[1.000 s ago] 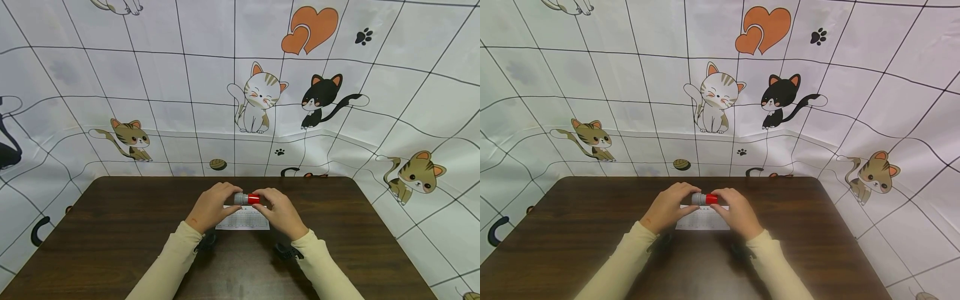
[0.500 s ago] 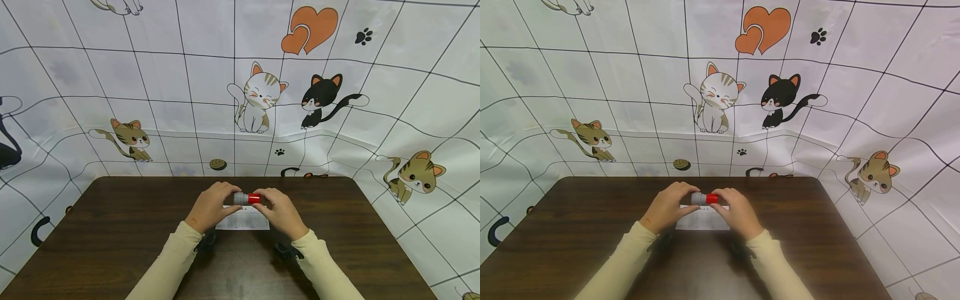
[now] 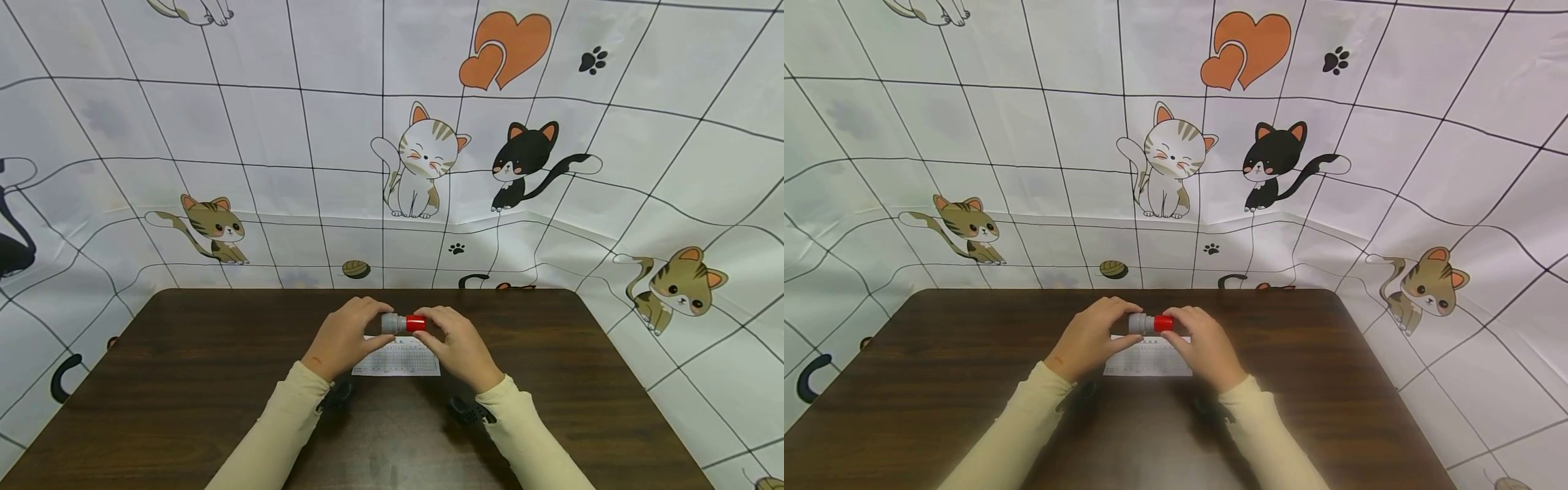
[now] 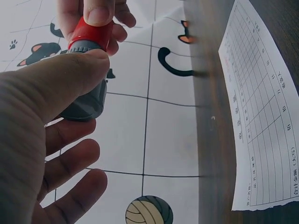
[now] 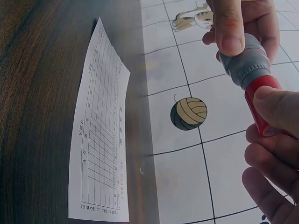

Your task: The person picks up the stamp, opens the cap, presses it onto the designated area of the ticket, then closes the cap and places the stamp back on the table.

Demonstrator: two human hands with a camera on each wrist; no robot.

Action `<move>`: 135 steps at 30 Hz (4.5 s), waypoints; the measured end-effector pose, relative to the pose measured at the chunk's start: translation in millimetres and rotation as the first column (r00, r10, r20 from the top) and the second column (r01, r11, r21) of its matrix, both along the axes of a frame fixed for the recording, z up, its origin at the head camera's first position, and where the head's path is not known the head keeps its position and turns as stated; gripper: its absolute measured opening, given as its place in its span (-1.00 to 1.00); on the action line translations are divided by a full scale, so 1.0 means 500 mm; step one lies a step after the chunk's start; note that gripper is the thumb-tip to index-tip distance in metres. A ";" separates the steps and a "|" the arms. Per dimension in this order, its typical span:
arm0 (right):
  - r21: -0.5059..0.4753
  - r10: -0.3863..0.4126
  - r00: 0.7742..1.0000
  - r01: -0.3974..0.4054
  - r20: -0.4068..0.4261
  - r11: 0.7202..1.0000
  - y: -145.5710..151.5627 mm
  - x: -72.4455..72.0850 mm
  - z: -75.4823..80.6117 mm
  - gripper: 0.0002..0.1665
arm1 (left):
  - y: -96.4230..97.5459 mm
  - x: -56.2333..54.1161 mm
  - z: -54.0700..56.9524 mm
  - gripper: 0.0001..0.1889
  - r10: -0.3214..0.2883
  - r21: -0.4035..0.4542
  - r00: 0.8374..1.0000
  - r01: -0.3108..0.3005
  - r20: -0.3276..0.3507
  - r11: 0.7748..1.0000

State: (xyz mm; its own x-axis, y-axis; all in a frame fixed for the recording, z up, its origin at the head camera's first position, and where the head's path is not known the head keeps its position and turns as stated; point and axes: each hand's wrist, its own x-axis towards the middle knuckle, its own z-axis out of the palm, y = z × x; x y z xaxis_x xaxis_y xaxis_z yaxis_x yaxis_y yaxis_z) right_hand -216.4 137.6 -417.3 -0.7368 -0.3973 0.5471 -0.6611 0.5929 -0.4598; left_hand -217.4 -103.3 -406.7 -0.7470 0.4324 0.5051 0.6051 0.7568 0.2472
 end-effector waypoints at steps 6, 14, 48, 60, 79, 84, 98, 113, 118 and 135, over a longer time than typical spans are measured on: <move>-0.001 0.005 1.000 -0.005 -0.015 1.000 0.002 -0.001 0.001 -0.64 | -0.001 0.000 0.000 -0.53 -0.002 -0.003 1.000 0.002 -0.002 1.000; -0.008 0.001 1.000 -0.002 -0.016 1.000 0.006 -0.004 0.002 -0.66 | -0.005 0.000 0.001 -0.50 -0.001 0.025 1.000 0.001 0.004 1.000; -0.069 -0.058 0.998 0.057 -0.014 0.996 0.030 -0.017 -0.007 -0.60 | -0.019 -0.003 0.008 -0.48 0.102 0.050 0.993 -0.105 0.060 0.993; -0.062 -0.089 0.996 0.091 0.026 0.994 0.035 -0.021 -0.009 -0.60 | -0.025 -0.005 0.010 -0.49 0.111 0.064 0.992 -0.115 0.060 0.991; -0.074 -0.110 0.993 0.113 0.045 0.991 0.038 -0.022 -0.012 -0.57 | -0.032 -0.005 0.008 -0.49 0.150 0.059 0.983 -0.157 0.107 0.986; -0.084 -0.113 0.991 0.119 0.070 0.989 0.039 -0.022 -0.012 -0.58 | -0.038 -0.008 0.006 -0.51 0.160 0.069 0.980 -0.168 0.117 0.983; -0.067 -0.136 0.988 0.140 0.068 0.988 0.046 -0.026 -0.020 -0.59 | -0.056 -0.016 0.001 -0.56 0.186 0.075 0.969 -0.200 0.166 0.977; -0.044 -0.151 0.986 0.154 0.071 0.987 0.057 -0.034 -0.028 -0.59 | -0.106 -0.039 -0.023 -0.54 0.262 0.094 0.943 -0.286 0.207 0.954; -0.023 -0.175 0.981 0.177 0.079 0.984 0.060 -0.036 -0.029 -0.59 | -0.121 -0.046 -0.040 -0.54 0.302 0.091 0.915 -0.336 0.268 0.937; -0.017 -0.200 0.973 0.203 0.117 0.979 0.066 -0.038 -0.036 -0.60 | -0.161 -0.055 -0.065 -0.56 0.418 0.083 0.815 -0.487 0.401 0.869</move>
